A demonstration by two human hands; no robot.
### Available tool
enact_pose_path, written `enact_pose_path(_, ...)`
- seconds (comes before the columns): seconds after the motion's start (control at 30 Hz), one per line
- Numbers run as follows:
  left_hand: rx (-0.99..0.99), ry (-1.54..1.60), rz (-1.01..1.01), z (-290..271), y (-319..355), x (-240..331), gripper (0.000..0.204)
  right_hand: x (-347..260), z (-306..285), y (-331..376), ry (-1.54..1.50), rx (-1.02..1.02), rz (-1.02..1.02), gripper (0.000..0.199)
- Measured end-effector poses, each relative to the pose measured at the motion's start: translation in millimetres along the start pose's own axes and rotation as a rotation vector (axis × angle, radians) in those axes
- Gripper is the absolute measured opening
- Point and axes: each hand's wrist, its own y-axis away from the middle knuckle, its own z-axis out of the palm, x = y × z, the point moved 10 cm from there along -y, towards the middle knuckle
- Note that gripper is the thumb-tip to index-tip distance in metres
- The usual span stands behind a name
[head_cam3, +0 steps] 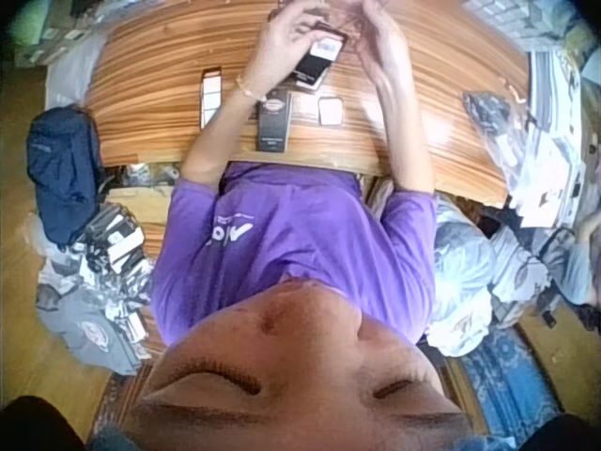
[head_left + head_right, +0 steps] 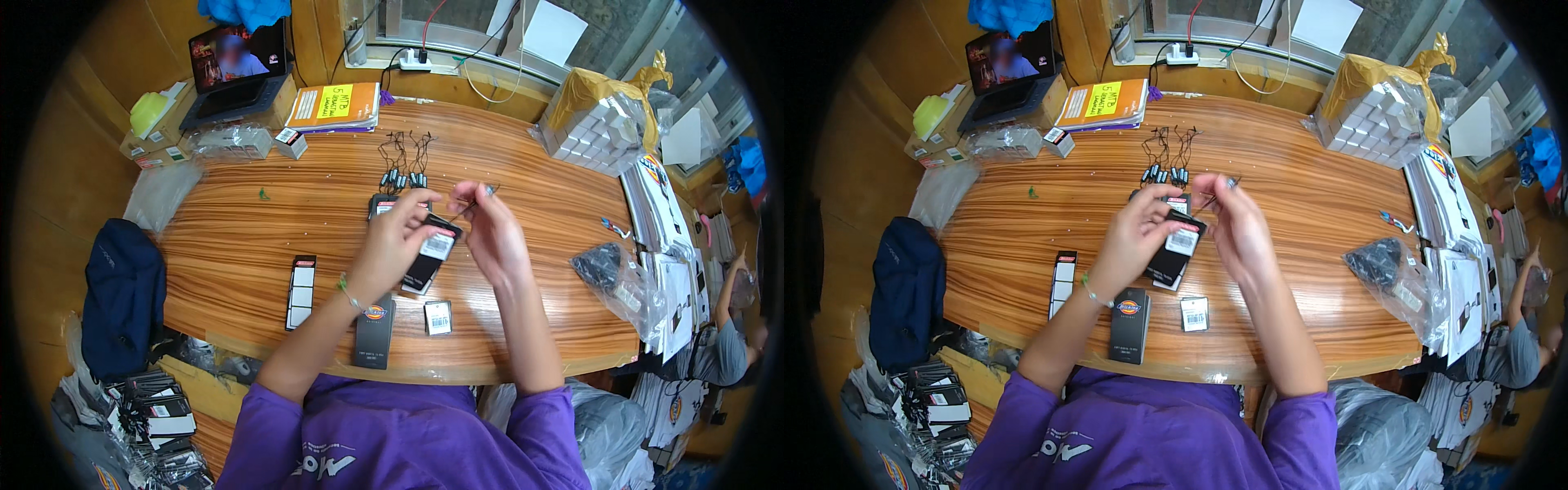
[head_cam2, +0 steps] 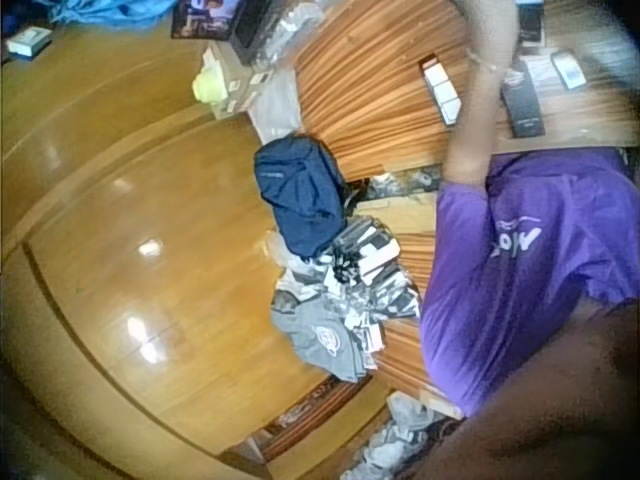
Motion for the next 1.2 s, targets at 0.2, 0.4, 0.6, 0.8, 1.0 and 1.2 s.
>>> enact_pose_path(0.2,0.033,0.021,-0.153,-40,-37,-55,0.022,-39,-14,-85,0.344,0.035,-0.091,0.027)
enact_pose_path(0.4,0.026,0.041,-0.214,-36,-48,-87,0.022,-62,-15,-128,0.582,0.095,-0.124,0.03)
enact_pose_path(0.6,0.018,-0.175,-0.192,-30,-55,-97,0.022,-46,-20,-157,0.681,0.065,-0.012,0.031)
enact_pose_path(0.8,0.023,-0.754,-0.072,-34,-54,-76,0.022,-8,-26,-183,0.651,0.032,0.068,0.029)
enact_pose_path(1.0,0.171,-0.848,0.053,-50,-43,-39,0.03,33,-39,-207,0.765,-0.019,0.234,0.027)
enact_pose_path(1.2,0.411,-0.708,0.238,-90,24,30,0.024,50,-58,-226,0.782,0.035,0.268,0.022)
